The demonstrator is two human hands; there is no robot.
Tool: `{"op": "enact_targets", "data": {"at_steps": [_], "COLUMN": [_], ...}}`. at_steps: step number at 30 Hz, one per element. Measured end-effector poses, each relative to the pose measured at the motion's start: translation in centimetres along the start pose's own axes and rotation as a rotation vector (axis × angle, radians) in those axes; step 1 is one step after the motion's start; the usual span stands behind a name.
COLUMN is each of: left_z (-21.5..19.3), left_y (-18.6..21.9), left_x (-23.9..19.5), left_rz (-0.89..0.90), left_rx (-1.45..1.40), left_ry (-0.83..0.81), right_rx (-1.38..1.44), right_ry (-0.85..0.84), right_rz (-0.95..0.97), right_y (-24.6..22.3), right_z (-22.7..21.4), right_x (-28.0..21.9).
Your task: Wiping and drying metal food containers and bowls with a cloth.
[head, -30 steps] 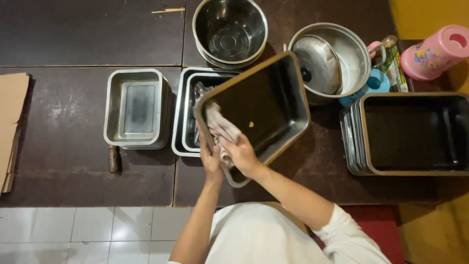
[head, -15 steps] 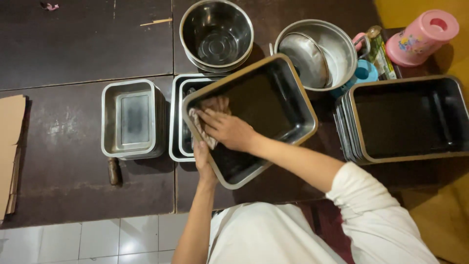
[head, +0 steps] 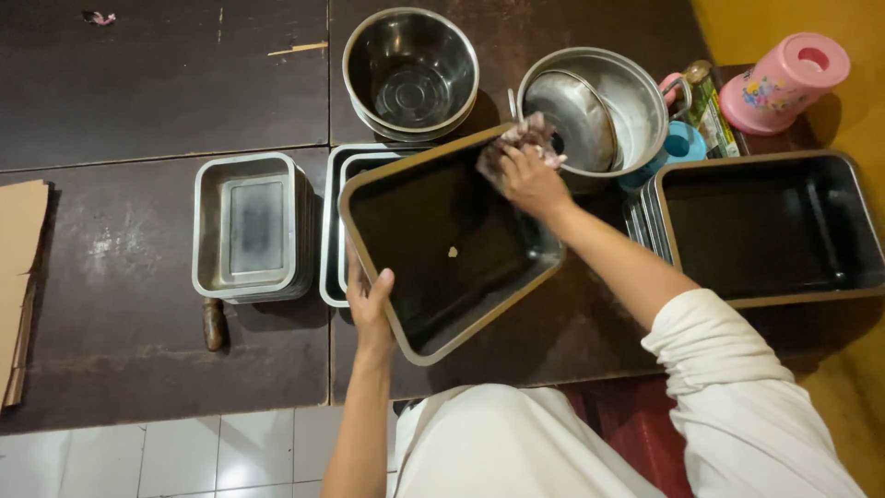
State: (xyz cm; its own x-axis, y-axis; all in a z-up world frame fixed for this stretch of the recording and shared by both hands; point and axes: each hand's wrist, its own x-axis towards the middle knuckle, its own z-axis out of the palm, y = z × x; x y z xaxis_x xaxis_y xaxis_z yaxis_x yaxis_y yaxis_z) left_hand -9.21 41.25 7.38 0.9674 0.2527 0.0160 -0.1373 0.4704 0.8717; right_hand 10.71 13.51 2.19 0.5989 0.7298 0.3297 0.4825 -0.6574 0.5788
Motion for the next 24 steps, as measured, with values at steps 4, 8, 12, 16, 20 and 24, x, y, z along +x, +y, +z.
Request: {"op": "enact_targets", "data": {"at_steps": [4,8,12,16,20,24], "left_z": [0.7,1.3,0.6,1.2,2.8,1.3], "left_y": [-0.6,-1.8,-2.2,-1.0,-1.8,-1.9], "left_x": [0.0,0.0,0.3,0.8,0.9,1.9], "left_rz": [0.101,0.056,0.119,0.217,0.296,0.249], "left_rx": [0.146,0.018,0.010,0.131,0.332,0.115], "left_ry": [-0.008,0.034,0.013,-0.005,-0.001,0.040], "right_rx": [-0.128,0.114,0.323,0.776,1.327,1.441], "right_ry": [0.014,-0.408,-0.606,-0.533,-0.364,-0.026], "right_rz": [-0.120,-0.042,-0.073,0.240,0.240,0.071], "right_y": [1.0,-1.6,-4.6,-5.8,-10.8,-10.0], "right_z": [-0.6,1.1,0.5,-5.9,-16.8,-18.3], "right_x": [-1.2,-3.6,-6.6,-5.0,-2.0,-2.3]}}
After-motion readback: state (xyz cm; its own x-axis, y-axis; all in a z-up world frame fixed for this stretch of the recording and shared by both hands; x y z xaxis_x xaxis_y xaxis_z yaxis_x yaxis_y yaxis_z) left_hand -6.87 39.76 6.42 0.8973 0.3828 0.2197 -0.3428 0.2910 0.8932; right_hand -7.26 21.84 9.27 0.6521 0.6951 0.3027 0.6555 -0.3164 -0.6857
